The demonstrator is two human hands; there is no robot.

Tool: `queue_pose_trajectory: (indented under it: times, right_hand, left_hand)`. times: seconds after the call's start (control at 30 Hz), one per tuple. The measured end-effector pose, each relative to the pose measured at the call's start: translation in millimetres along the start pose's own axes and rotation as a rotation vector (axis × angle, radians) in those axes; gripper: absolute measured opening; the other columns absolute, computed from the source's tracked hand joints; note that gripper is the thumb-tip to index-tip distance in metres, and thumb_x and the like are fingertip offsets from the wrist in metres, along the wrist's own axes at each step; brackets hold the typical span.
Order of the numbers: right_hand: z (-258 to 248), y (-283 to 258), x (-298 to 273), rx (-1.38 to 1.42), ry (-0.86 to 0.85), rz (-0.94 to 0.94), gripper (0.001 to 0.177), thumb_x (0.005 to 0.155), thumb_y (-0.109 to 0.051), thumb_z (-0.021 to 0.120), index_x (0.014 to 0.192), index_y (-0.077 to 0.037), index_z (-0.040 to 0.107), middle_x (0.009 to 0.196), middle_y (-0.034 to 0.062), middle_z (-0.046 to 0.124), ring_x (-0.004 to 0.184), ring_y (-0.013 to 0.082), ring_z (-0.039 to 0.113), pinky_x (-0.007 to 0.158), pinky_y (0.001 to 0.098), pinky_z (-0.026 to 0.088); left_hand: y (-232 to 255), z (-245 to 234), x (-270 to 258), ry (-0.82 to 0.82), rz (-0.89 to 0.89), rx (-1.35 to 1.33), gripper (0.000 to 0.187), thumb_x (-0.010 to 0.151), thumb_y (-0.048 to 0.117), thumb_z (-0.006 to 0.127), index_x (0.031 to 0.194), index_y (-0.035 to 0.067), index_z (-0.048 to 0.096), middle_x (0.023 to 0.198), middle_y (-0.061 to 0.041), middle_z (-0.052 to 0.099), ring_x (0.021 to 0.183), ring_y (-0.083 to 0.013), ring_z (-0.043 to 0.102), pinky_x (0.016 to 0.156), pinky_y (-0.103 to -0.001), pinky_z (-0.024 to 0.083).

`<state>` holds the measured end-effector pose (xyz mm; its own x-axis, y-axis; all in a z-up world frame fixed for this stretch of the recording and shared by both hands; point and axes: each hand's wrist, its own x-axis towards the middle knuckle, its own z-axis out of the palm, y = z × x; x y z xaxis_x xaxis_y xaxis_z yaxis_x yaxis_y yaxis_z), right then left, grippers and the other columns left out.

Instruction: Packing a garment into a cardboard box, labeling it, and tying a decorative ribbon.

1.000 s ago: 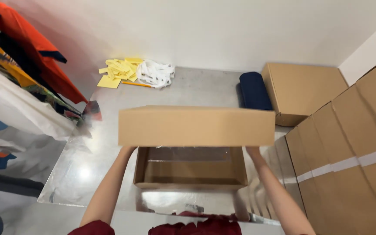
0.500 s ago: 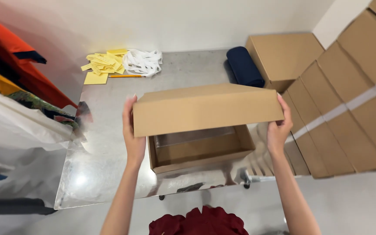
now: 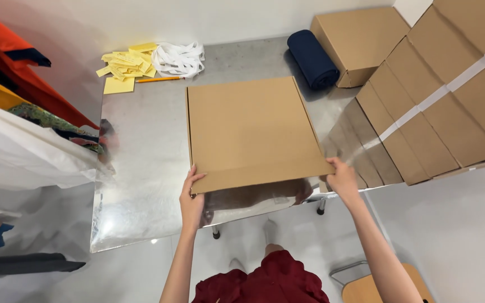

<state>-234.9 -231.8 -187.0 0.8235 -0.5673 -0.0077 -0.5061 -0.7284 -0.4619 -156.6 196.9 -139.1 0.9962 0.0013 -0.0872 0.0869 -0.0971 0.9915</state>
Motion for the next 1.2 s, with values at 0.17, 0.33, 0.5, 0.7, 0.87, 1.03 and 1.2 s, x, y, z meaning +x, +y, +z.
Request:
queue_pose_trajectory:
  times: [0.17,0.33,0.5,0.7,0.87,1.03,1.2]
  right_hand:
    - [-3.0,-18.8,-25.4,-0.028,-0.046,0.024,0.067,0.076,0.009,0.059,0.137,-0.019,0.06,0.12,0.0198,0.073,0.111,0.0451,0.068,0.098,0.0533,0.054]
    - [1.6,-43.7,-54.8,0.004,-0.077,0.042,0.075,0.082,0.015,0.055,0.149,-0.015,0.038,0.115,0.0369,0.068,0.111,0.0537,0.065,0.097,0.0607,0.051]
    - [12.6,-42.1,-58.7,-0.175,-0.068,0.012,0.078,0.086,0.009,0.055,0.155,-0.013,0.027,0.124,0.0331,0.066,0.106,0.0477,0.069,0.09,0.0556,0.058]
    - [19.1,-37.8,-59.1,-0.224,-0.087,-0.014,0.072,0.09,0.011,0.05,0.155,-0.008,0.027,0.124,0.0292,0.068,0.103,0.0432,0.072,0.084,0.051,0.06]
    - [17.0,-41.6,-54.2,0.191,-0.013,-0.005,0.065,0.091,0.007,0.044,0.154,-0.009,0.036,0.147,0.0264,0.052,0.127,0.0444,0.056,0.1,0.0548,0.051]
    - [9.1,-58.5,-40.5,0.29,0.086,-0.06,0.064,0.101,-0.048,0.058,0.142,-0.002,0.043,0.162,0.0213,0.032,0.146,0.0395,0.037,0.117,0.0523,0.036]
    - [31.2,-58.1,-16.4,0.21,0.087,-0.188,0.094,0.081,-0.031,0.084,0.135,0.003,0.015,0.15,0.0341,0.036,0.136,0.0435,0.048,0.111,0.0516,0.046]
  left_hand:
    - [-17.3,-2.0,-3.2,-0.061,0.071,0.054,0.067,0.075,-0.022,0.04,0.126,0.011,0.069,0.16,-0.006,0.043,0.15,-0.0338,0.031,0.12,-0.043,0.036]
    - [-14.8,-7.5,-13.5,-0.115,0.151,0.104,0.08,0.074,-0.029,0.033,0.136,0.011,0.064,0.163,-0.009,0.038,0.151,-0.037,0.028,0.121,-0.045,0.034]
    - [-20.0,-8.9,-18.9,-0.201,0.16,0.57,0.096,0.08,-0.025,0.036,0.156,0.034,0.037,0.171,0.01,0.011,0.151,-0.0273,0.027,0.124,-0.039,0.034]
    - [-57.4,-4.1,-9.5,-0.172,0.294,0.745,0.089,0.088,-0.015,0.046,0.16,0.033,0.026,0.171,0.001,0.007,0.153,-0.0269,0.024,0.124,-0.038,0.033]
    - [-99.8,2.8,14.2,-0.082,0.423,0.993,0.096,0.08,0.065,0.068,0.16,0.036,0.025,0.166,-0.001,0.014,0.15,-0.0294,0.026,0.126,-0.05,0.025]
    - [-118.8,14.1,34.5,0.169,0.69,1.099,0.075,0.088,0.059,0.062,0.156,0.032,0.042,0.141,-0.005,0.039,0.14,-0.0306,0.04,0.122,-0.047,0.034]
    - [-129.5,21.6,50.1,0.322,0.876,1.015,0.062,0.084,0.043,0.077,0.14,0.022,0.061,0.12,-0.012,0.048,0.122,-0.0386,0.055,0.105,-0.046,0.051]
